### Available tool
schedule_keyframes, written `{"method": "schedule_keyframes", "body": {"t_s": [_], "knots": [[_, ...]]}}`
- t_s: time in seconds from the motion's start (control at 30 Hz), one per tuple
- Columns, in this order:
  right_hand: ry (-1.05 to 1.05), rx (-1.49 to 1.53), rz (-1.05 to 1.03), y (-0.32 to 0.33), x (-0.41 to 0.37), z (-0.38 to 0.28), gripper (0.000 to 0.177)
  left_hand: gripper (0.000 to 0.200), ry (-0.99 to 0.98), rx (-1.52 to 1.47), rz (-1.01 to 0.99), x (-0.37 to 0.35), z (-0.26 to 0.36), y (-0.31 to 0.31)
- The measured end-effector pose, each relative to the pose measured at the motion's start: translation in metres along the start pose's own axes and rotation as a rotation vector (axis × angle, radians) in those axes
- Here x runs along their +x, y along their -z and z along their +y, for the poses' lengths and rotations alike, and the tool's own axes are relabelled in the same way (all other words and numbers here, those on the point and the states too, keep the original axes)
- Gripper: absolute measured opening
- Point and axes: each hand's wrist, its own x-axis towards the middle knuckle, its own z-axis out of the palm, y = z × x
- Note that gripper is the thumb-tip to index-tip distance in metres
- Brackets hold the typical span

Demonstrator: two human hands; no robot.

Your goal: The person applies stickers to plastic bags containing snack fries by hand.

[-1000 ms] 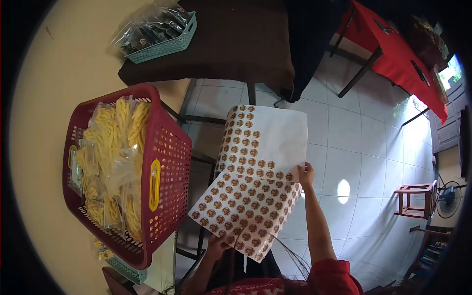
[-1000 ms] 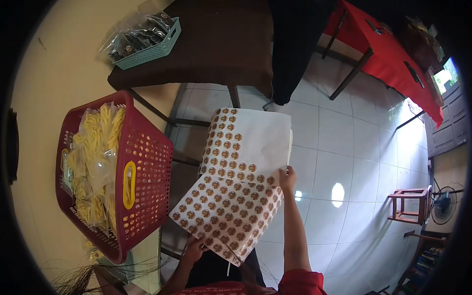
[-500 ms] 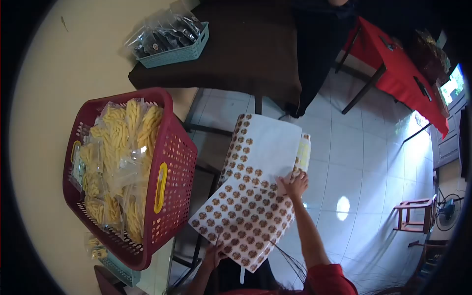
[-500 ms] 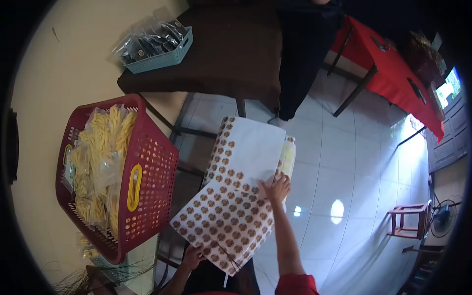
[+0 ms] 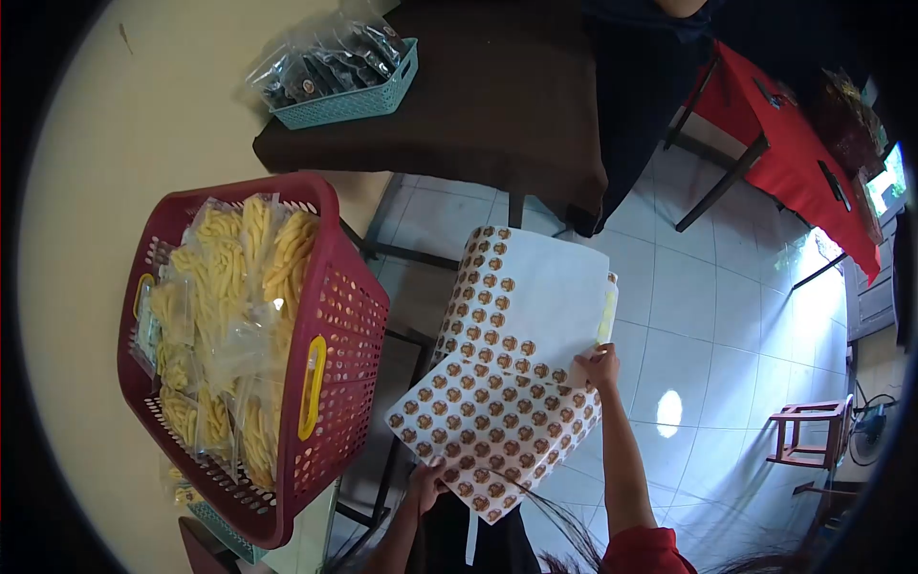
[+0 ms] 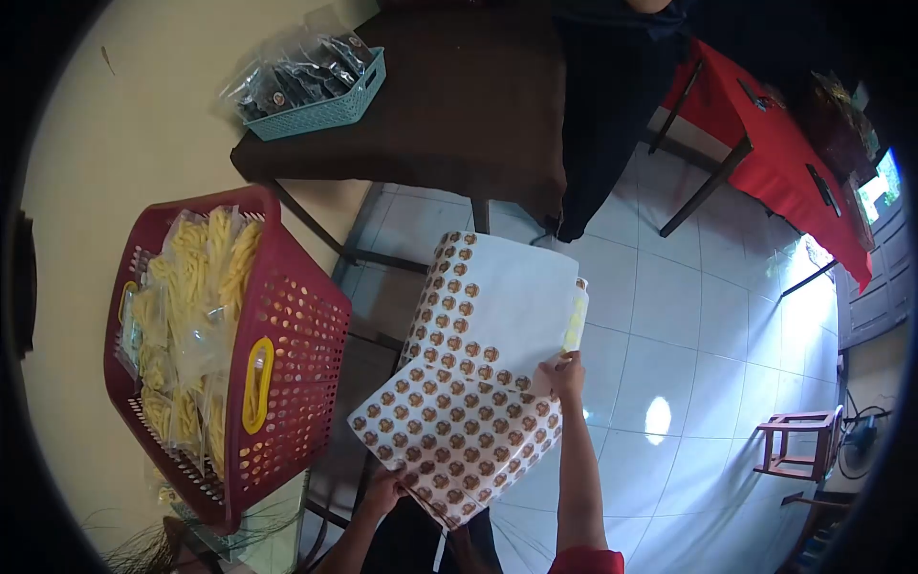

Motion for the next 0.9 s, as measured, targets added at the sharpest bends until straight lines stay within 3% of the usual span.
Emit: {"method": "schedule_keyframes", "body": {"t_s": [0.1,0.27,0.33,0.43,0.53,0.7,0.77,0.9], "knots": [[0.223,-0.227,0.203,-0.018,0.0,0.007,0.046,0.019,0.029,0.045,0.081,0.019,-0.013,0.013],[0.021,-0.213,0.216,-0.032,-0.009,-0.008,0.034,0.02,0.059,0.064,0.139,0.021,-0.017,0.011],[-0.123,-0.235,0.065,-0.028,-0.014,-0.026,0.033,0.023,0.027,0.039,0.091,0.02,-0.017,0.009],[-0.016,-0.502,0.175,-0.04,-0.019,-0.027,0.028,0.024,0.026,-0.016,0.013,0.025,-0.026,0.02],[-0.014,-0.429,0.248,-0.044,-0.028,-0.037,0.028,0.018,0.041,0.001,0.086,0.023,-0.029,0.012],[-0.089,-0.334,0.332,-0.04,-0.026,-0.043,0.051,0.007,0.075,0.019,0.084,0.021,-0.031,0.019],[-0.199,-0.13,0.235,-0.031,-0.022,-0.049,0.056,0.009,0.068,0.009,0.063,0.018,-0.028,0.015],[-0.103,-0.197,0.379,-0.034,-0.009,-0.032,0.061,0.021,0.057,-0.007,0.012,0.017,-0.028,0.015]]}}
